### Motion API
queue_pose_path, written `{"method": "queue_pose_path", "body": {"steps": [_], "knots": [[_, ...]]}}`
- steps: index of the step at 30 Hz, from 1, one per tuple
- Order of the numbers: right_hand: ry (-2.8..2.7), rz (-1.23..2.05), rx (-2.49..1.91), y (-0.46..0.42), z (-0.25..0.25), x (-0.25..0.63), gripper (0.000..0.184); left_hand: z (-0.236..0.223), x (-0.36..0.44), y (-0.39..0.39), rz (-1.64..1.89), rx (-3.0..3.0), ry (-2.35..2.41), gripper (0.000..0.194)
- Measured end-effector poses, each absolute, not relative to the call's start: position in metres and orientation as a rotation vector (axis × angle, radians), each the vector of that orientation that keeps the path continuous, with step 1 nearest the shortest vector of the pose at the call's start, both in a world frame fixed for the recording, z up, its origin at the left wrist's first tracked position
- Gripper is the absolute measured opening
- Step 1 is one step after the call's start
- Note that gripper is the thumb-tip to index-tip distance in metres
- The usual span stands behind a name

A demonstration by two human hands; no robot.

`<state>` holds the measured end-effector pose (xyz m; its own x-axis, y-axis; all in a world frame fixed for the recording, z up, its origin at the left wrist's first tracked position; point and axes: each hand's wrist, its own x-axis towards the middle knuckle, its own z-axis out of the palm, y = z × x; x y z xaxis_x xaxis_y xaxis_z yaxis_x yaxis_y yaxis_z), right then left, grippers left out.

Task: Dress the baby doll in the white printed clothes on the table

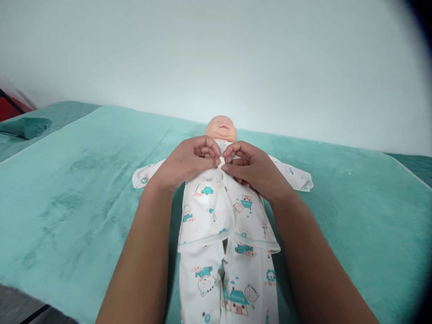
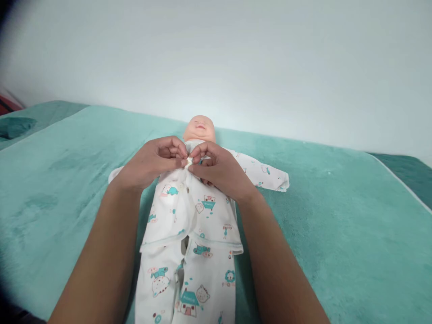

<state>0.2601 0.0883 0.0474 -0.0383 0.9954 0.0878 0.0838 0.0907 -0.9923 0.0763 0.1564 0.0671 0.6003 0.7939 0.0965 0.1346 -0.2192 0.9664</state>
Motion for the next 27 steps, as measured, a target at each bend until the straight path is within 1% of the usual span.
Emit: {"method": "queue_pose_path", "body": {"steps": [5, 10, 14, 17, 19, 23, 27], "knots": [[-1.28, 1.162, -1.102, 0.089, 0.045, 0.261, 0.017, 0.066, 0.076, 0.158, 0.728, 1.677, 0.749, 0.014], [-1.247, 1.183, -1.024, 0.092, 0.041, 0.262, 0.012, 0.066, 0.075, 0.159, 0.722, 1.671, 0.713, 0.011], [-1.248, 1.169, -1.053, 0.088, 0.045, 0.262, 0.018, 0.069, 0.067, 0.16, 0.625, 1.756, 0.688, 0.009], [-1.314, 1.088, -1.191, 0.077, 0.054, 0.258, 0.028, 0.074, 0.057, 0.161, 0.519, 1.776, 0.62, 0.009], [-1.398, 1.067, -1.315, 0.069, 0.061, 0.255, 0.029, 0.077, 0.052, 0.16, 0.437, 1.817, 0.602, 0.012], [-1.481, 1.025, -1.485, 0.051, 0.067, 0.254, 0.018, 0.084, 0.05, 0.154, 0.313, 1.949, 0.655, 0.023], [-1.505, 0.903, -1.523, 0.031, 0.059, 0.257, 0.008, 0.088, 0.053, 0.15, 0.247, 2.048, 0.683, 0.027]]}}
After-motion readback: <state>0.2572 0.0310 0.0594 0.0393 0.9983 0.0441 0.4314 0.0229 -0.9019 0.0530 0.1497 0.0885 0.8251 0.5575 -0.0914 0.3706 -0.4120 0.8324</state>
